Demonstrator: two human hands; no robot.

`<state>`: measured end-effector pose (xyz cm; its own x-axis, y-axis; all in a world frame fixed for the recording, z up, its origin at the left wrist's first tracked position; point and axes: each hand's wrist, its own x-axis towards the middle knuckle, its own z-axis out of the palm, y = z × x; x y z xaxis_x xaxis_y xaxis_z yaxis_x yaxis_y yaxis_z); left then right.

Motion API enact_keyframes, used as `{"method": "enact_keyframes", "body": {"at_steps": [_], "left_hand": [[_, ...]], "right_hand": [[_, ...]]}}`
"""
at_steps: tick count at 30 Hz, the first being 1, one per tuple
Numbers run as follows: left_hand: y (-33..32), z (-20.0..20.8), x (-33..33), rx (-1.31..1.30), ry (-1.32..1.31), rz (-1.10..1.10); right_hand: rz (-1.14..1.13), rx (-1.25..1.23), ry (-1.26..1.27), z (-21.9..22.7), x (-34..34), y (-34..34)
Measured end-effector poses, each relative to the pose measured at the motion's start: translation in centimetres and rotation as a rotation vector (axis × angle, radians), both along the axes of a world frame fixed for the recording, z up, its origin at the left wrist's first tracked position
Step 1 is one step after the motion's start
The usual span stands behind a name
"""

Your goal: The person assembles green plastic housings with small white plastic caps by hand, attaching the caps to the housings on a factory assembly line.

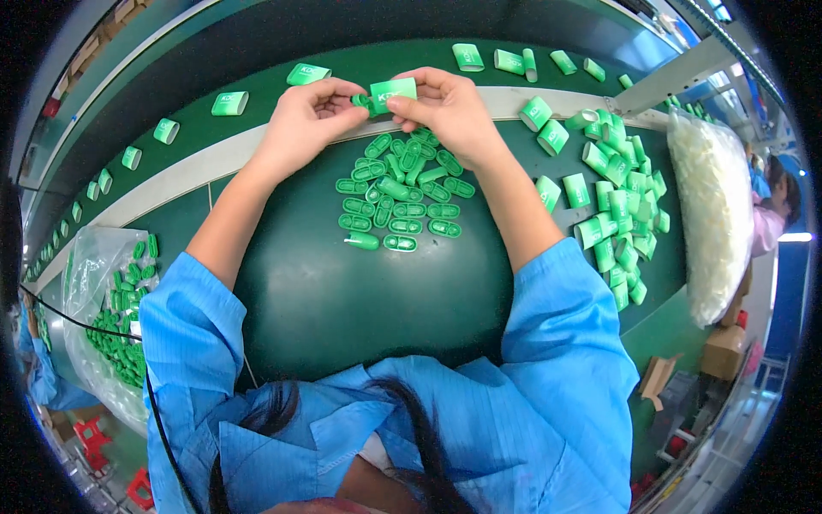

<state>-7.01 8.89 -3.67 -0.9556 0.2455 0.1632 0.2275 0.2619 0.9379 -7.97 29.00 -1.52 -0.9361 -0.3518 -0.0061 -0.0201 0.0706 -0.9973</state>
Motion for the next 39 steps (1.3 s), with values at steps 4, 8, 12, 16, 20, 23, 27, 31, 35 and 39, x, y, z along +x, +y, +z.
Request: {"method": "enact_keyframes", "body": {"at_steps": [4,8,12,16,20,23,27,31,35,39], "left_hand": [[0.3,-0.7,0.3,0.285,-0.096,-0.009],[0.1,-0.4,0.7,0.483,-0.266,-0.031],[0.2,-0.3,0.8,0.359,-0.194,-0.033],[0.2,-0.2,1.0,0.278,-0.145,-0.028],[-0.2,0.2,1.7,0.172,0.016,0.04],[0.0,0.5,2.2,0.078,0.08,0.063],[0.4,0.8,2.9,-0.158,0.328,0.117],[1.3,0.8,4.1,-0.253,0.416,0.216],[1.8,1.5,4.3,-0.268,0.434,0.295],[-0.2,0.4,0.7,-0.102,0.17,0.153]], "right_hand": [[0.026,-0.064,-0.008,-0.3,0.5,-0.6],[-0.012,-0.065,-0.02,-0.3,0.7,-0.9],[-0.031,-0.078,-0.042,-0.4,0.9,-1.2],[-0.024,-0.084,-0.012,-0.5,1.0,-1.1],[-0.017,-0.087,0.059,-0.2,1.6,-1.6],[-0.033,-0.066,0.066,0.0,1.7,-1.7],[-0.046,-0.008,0.124,0.2,1.8,-1.7],[-0.077,-0.029,0.145,0.2,2.6,-2.6],[-0.181,-0.103,0.177,0.2,3.5,-3.8],[-0.092,0.047,0.102,0.1,0.8,-3.5]]}}
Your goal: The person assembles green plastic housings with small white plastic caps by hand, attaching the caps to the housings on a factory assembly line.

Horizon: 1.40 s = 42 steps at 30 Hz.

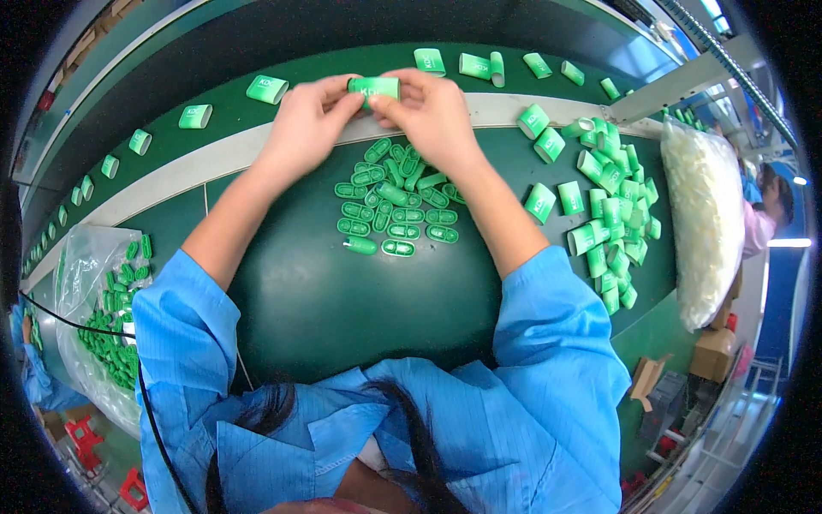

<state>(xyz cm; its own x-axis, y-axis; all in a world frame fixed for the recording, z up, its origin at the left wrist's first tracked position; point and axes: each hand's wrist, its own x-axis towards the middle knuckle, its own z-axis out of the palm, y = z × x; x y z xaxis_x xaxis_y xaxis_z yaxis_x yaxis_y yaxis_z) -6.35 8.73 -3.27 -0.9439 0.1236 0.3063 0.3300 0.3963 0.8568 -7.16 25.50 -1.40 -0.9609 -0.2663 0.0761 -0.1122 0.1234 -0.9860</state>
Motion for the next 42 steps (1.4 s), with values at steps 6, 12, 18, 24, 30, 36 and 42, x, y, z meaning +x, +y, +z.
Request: {"method": "enact_keyframes", "body": {"at_steps": [6,12,18,24,30,36,42], "left_hand": [[-2.7,0.6,-5.1,-0.182,-0.058,0.134],[-3.2,0.6,-2.8,-0.456,0.445,0.047],[-1.3,0.8,2.4,-0.475,0.68,-0.563],[-3.3,1.3,4.6,-0.575,0.585,-0.389],[-3.9,2.7,4.6,-0.464,0.05,-0.138],[-4.2,2.0,3.0,0.523,-0.517,-0.181],[-3.8,1.9,3.8,0.454,-0.323,-0.088]], "right_hand": [[-0.24,0.849,0.776,-1.8,-8.0,2.7],[-0.152,1.013,0.697,-0.6,-7.0,2.8],[-0.246,0.545,0.328,-0.2,-2.3,3.4],[-0.275,0.0,0.099,-1.0,1.3,2.2],[-0.125,-0.221,-0.081,-0.5,1.9,-1.9],[0.089,-0.253,-0.192,0.5,2.3,-1.2],[0.12,-0.222,-0.158,0.7,2.8,-1.8]]}}
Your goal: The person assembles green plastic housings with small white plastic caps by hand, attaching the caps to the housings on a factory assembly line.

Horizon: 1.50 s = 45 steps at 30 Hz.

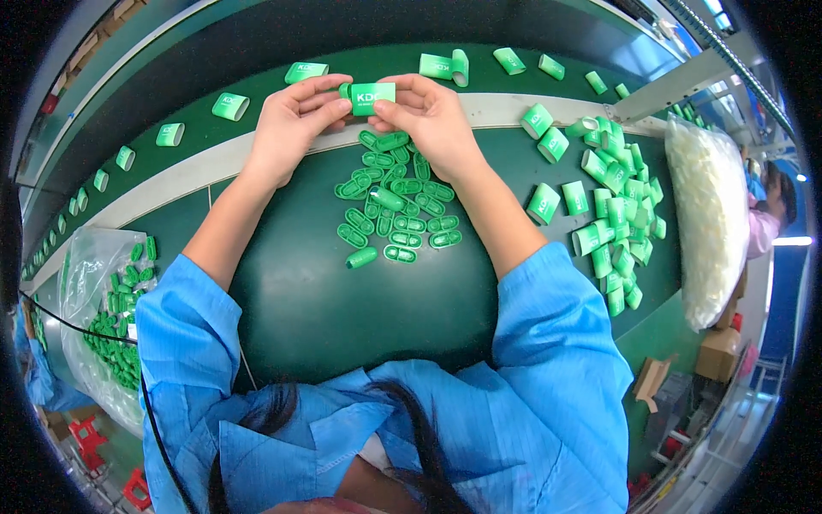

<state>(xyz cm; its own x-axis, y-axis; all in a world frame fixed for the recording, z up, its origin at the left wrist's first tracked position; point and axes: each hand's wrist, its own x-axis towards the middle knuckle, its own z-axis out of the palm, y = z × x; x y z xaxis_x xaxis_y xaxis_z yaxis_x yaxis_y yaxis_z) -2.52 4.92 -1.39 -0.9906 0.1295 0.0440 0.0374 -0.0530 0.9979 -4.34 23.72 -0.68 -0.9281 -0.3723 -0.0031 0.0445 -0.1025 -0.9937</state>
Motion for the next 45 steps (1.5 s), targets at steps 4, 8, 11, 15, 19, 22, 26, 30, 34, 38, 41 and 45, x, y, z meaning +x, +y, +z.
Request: {"method": "enact_keyframes", "body": {"at_steps": [4,8,11,15,19,22,26,30,34,38,41,45], "left_hand": [[-0.2,-0.2,0.4,-0.08,0.083,0.061],[-0.6,0.1,0.4,-0.182,0.167,0.024],[-0.5,-0.6,0.6,-0.188,0.175,-0.017],[0.4,0.4,2.2,-0.404,0.303,0.09],[1.0,0.5,3.3,-0.628,0.501,0.236],[1.5,0.5,3.4,-0.685,0.567,0.271],[0.9,0.2,2.3,-0.657,0.46,0.24],[-1.0,-0.3,-1.5,-0.511,0.21,0.16],[-1.8,0.9,-5.0,-0.751,0.235,0.297],[-2.0,-0.4,-5.6,-1.01,0.326,0.421],[-2.1,-1.3,-4.4,-0.934,0.842,0.567],[0.0,0.6,-0.6,-0.695,0.666,-0.015]], "right_hand": [[0.012,-0.037,0.019,-0.2,0.2,-0.1],[0.018,-0.011,0.098,0.1,0.3,0.1],[0.003,0.0,0.093,-0.1,0.7,-0.2],[-0.041,0.031,0.107,0.1,1.1,-0.7],[-0.052,0.07,0.187,0.1,1.9,-1.3],[-0.123,0.084,0.299,0.1,2.5,-1.8],[-0.119,0.178,0.3,0.4,1.6,-2.0],[-0.16,0.77,0.869,0.7,-2.5,-1.5],[-0.267,1.083,1.205,-1.5,-6.9,-0.3],[-0.175,1.067,0.979,-2.0,-6.9,-0.3],[-0.243,1.082,1.045,-1.4,-5.0,1.3],[-0.357,1.167,1.095,-0.6,-1.9,5.9]]}}
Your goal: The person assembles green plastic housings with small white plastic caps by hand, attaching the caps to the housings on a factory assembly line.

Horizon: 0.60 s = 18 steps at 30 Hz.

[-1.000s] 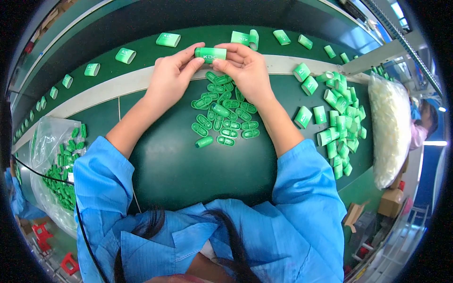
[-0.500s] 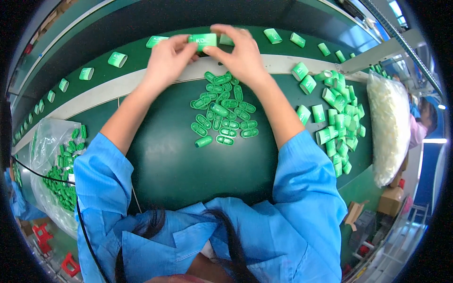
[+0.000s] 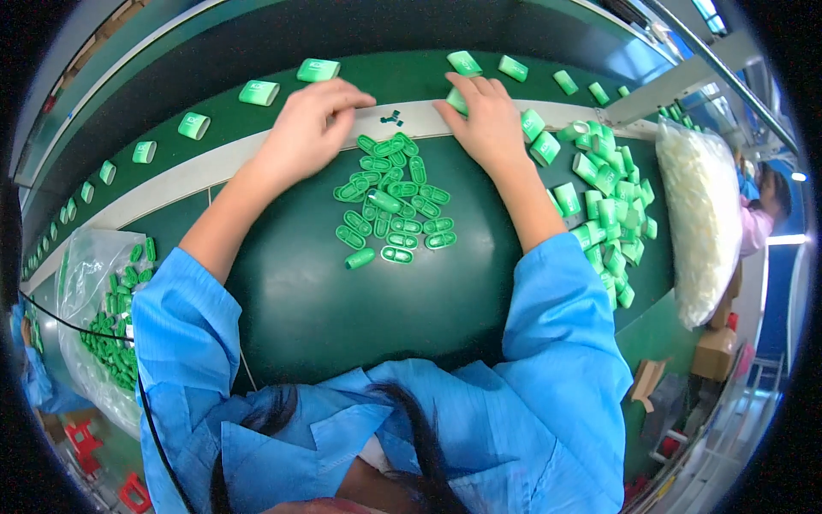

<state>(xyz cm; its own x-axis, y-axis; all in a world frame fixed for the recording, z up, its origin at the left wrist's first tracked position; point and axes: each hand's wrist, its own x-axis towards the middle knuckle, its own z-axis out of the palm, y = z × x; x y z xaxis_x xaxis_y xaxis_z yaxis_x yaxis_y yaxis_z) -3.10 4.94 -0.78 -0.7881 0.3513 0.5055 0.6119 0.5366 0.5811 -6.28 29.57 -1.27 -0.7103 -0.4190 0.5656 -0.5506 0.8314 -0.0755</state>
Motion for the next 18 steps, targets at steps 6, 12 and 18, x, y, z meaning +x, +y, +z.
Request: {"method": "enact_keyframes", "body": {"at_steps": [6,12,18], "left_hand": [[2.3,0.3,2.5,-0.197,-0.034,-0.026],[1.9,1.1,2.3,-0.11,-0.168,0.02],[-0.4,0.3,0.3,0.395,-0.685,-0.05]], "right_hand": [[-0.176,0.065,0.064,0.4,2.0,5.8],[-0.2,0.058,0.148,2.2,1.5,6.4],[-0.044,-0.003,0.031,1.0,-5.5,-0.2]]}}
